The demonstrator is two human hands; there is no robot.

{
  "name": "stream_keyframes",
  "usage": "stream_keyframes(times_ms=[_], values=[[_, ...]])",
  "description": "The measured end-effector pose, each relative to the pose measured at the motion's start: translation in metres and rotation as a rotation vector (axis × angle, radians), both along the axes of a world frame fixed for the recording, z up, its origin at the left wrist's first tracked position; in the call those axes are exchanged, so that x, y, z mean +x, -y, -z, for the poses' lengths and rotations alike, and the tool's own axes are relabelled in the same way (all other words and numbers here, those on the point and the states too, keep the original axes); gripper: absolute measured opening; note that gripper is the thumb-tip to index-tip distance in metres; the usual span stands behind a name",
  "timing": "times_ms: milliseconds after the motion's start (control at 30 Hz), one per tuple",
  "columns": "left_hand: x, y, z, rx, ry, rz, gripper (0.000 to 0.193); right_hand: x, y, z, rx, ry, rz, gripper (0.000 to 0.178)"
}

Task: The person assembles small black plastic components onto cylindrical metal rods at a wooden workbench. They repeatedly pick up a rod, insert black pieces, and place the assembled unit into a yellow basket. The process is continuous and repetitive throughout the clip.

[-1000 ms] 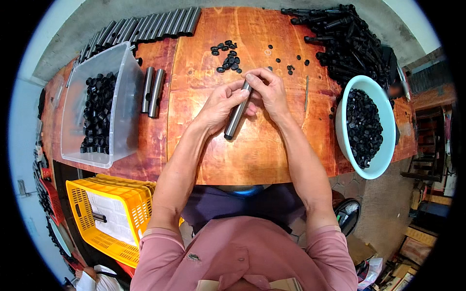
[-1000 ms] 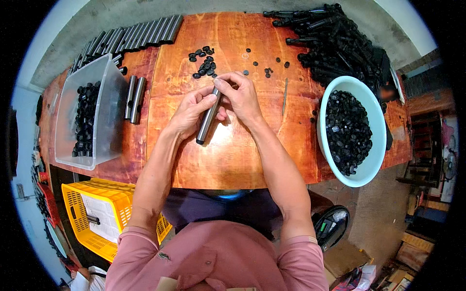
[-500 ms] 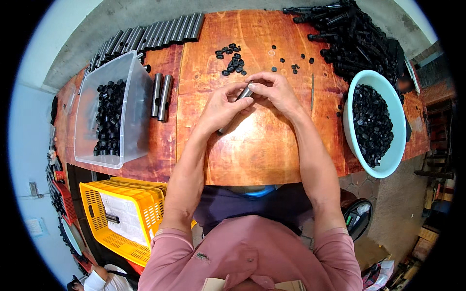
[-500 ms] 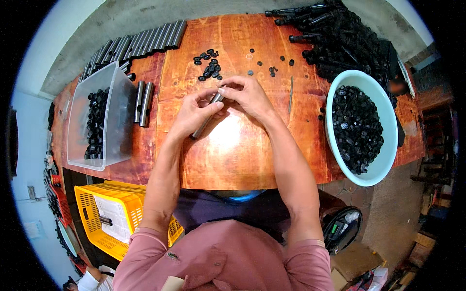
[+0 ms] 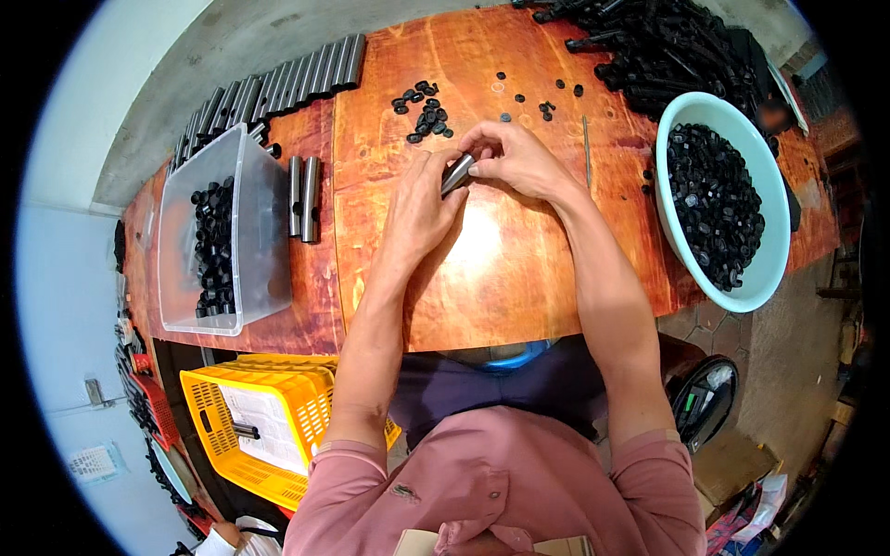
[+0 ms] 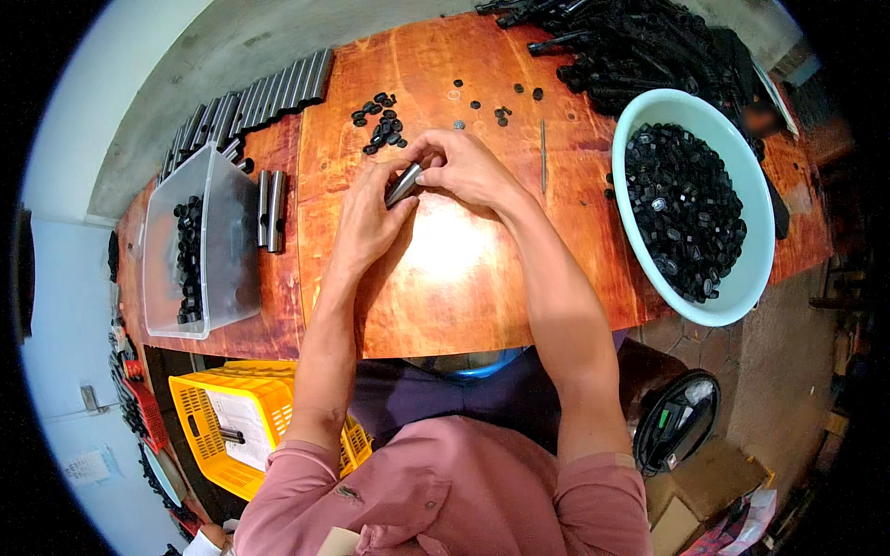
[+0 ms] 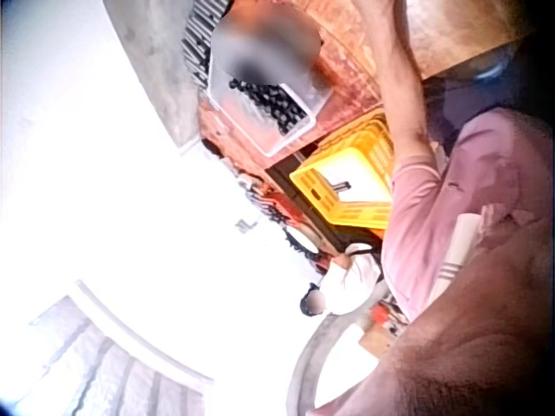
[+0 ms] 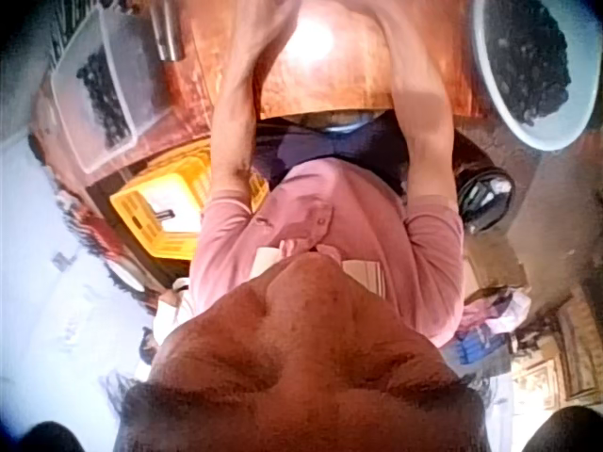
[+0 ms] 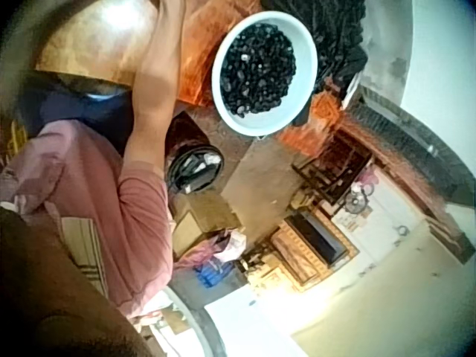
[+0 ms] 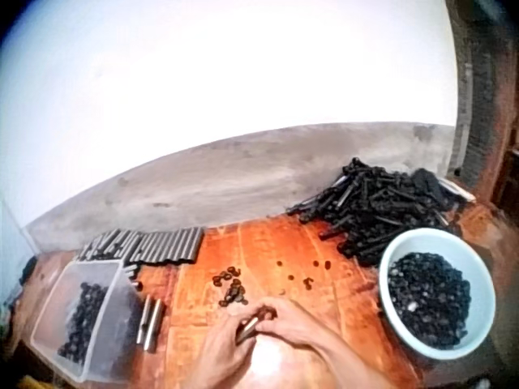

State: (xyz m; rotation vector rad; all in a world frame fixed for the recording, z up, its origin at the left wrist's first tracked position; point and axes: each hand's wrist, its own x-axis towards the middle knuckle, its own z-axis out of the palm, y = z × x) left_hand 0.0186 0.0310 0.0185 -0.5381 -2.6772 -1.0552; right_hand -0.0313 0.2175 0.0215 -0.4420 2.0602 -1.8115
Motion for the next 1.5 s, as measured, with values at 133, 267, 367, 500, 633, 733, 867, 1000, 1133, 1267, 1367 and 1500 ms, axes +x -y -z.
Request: stream_keyframes(times_ms=[133, 267, 367, 500, 633, 733, 867, 1000, 1133, 1267, 1367, 1500], values=[[0.0, 0.001, 0.003, -0.029, -0.035, 0.013, 0.047, 0.0, -0.002, 0.002, -0.016, -0.04, -0.018, 0.022], [0.003, -0.005, -0.001, -0.042, 0.013, -0.016, 0.046, -0.003, -0.006, 0.008, -0.074, -0.04, -0.036, 0.021], [0.006, -0.005, 0.0, -0.055, -0.015, -0.014, 0.046, -0.005, -0.007, 0.01, -0.051, -0.071, -0.057, 0.022], [0.007, -0.006, 0.003, -0.056, -0.037, 0.005, 0.044, -0.007, -0.011, 0.01, -0.026, -0.086, -0.091, 0.022], [0.014, -0.004, -0.006, -0.092, 0.016, 0.034, 0.045, -0.009, -0.012, 0.013, -0.042, -0.057, -0.122, 0.026], [0.022, 0.003, -0.009, -0.149, 0.045, 0.04, 0.043, -0.012, -0.013, 0.02, -0.039, -0.091, -0.136, 0.027], [0.032, 0.017, -0.004, -0.165, 0.016, 0.029, 0.043, -0.014, -0.012, 0.022, -0.053, -0.103, -0.146, 0.029], [0.041, 0.009, -0.014, -0.223, 0.094, -0.051, 0.039, -0.011, -0.014, 0.018, -0.031, -0.095, -0.161, 0.029], [0.042, 0.01, -0.006, -0.257, 0.016, -0.043, 0.04, -0.009, -0.016, 0.013, -0.029, -0.097, -0.168, 0.029], [0.045, 0.008, -0.004, -0.276, 0.0, -0.059, 0.04, -0.009, -0.014, 0.015, -0.01, -0.079, -0.164, 0.03], [0.047, 0.006, -0.001, -0.288, -0.001, -0.073, 0.04, -0.007, -0.013, 0.012, 0.021, -0.048, -0.147, 0.031], [0.05, 0.003, -0.007, -0.3, 0.036, -0.094, 0.04, -0.006, -0.014, 0.014, 0.037, -0.067, -0.156, 0.029]])
